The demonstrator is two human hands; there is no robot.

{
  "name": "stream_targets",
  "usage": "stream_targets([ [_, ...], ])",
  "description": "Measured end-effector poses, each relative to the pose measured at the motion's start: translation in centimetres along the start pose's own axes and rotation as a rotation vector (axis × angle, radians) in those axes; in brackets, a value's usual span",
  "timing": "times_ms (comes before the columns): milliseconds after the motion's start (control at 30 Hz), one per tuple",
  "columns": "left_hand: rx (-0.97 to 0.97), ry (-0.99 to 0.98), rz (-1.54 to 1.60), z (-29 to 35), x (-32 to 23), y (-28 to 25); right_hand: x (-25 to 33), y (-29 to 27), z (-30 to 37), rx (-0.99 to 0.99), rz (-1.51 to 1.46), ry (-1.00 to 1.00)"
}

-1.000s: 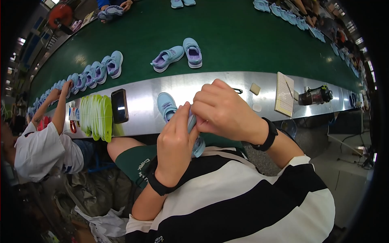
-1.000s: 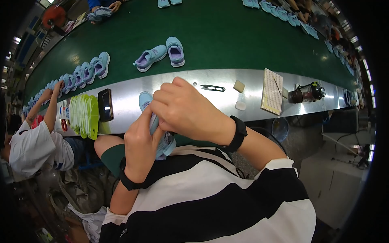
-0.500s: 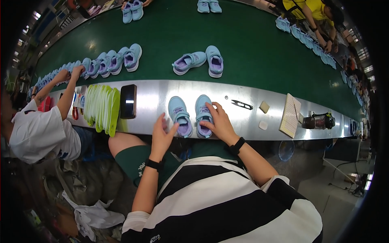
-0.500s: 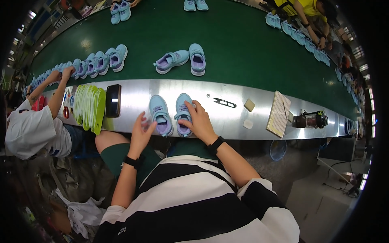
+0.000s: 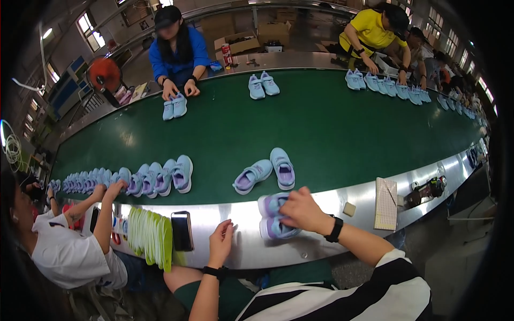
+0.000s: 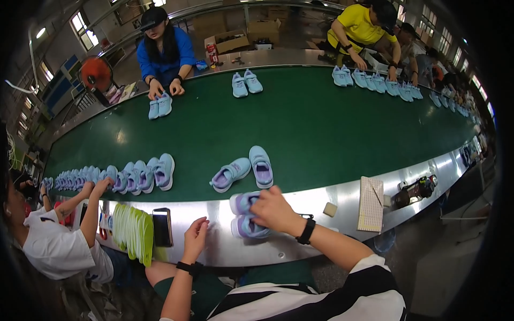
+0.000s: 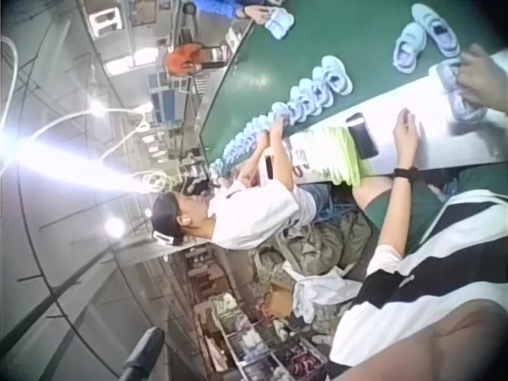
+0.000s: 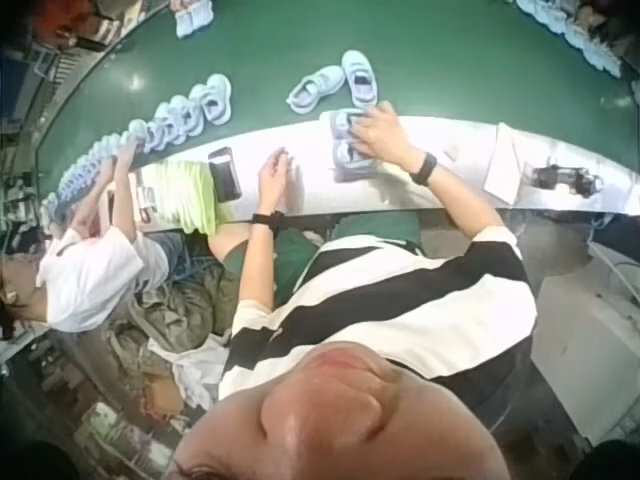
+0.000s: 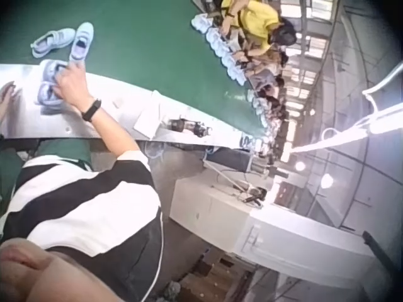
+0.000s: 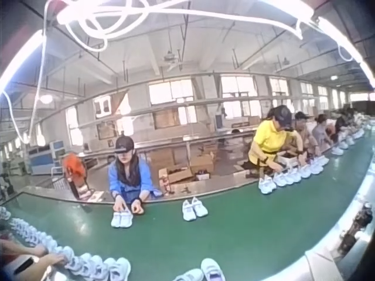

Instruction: Inspecting and cleaning light blue sneakers on a factory conveyor belt.

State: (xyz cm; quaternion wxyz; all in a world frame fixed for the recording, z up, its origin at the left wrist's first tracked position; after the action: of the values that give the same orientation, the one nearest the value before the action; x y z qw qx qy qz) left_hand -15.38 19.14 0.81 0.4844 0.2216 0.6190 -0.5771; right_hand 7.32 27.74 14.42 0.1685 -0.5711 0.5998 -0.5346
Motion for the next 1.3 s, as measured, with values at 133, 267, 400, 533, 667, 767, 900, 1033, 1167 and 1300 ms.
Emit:
stream_targets([
  [133,0.048,0.025,-0.073,-4.9,-2.9,-1.6,-11.1,-7.6,-3.1,-0.307,-0.008,0.435],
  [267,0.066,0.299,-0.289,-11.2,-9.0,-0.6,-26.5,-17.5,-10.8,-0.429,0.33,0.663],
  [400,0.101,0.447,-0.467,-16.6,-12.4,1.2,-32.9,-27.7,-14.5,-0.718,0.29,0.861],
  [533,0.067,0.634,-0.661,-18.8,-11.6,3.2,-30.4,-22.8,-14.0,-0.672,-0.072,0.58],
  [667,0.349,0.331,-0.622,-19.9,-7.9,6.7,-25.6,-4.3,-3.2,-0.122,-0.402,0.79],
  [767,0.296,0.32,-0.458,-20.2,-6.8,7.0,-24.5,3.6,2.4,-0.093,-0.539,1.023],
  [900,0.289,-0.071,0.153,-18.9,-1.8,4.3,-22.4,6.8,3.5,-0.373,-0.983,0.997],
  [1033,0.315,-0.346,0.537,-11.4,-3.9,1.8,-13.1,6.1,0.8,-0.596,-1.59,0.99],
  [1167,0.301,-0.348,0.761,-4.9,-3.5,0.6,-5.6,9.8,-0.9,-0.552,-1.891,1.001],
  [1300,0.255,-0.301,1.012,-1.2,-5.2,-0.7,-1.3,10.5,-2.5,-0.533,-1.969,0.962],
])
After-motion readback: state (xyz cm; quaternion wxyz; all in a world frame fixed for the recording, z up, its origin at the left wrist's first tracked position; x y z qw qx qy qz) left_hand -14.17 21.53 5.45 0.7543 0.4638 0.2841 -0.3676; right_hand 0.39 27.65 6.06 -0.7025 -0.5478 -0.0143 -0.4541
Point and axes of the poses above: each hand's wrist, its own z-axis away from the middle knuckle, its own y-axis out of the palm, x = y × z, the point moved 9 cm from there along -z, towards the middle knuckle, and after that the axes turned 14 degrees about -z, right-handed, at the moved point
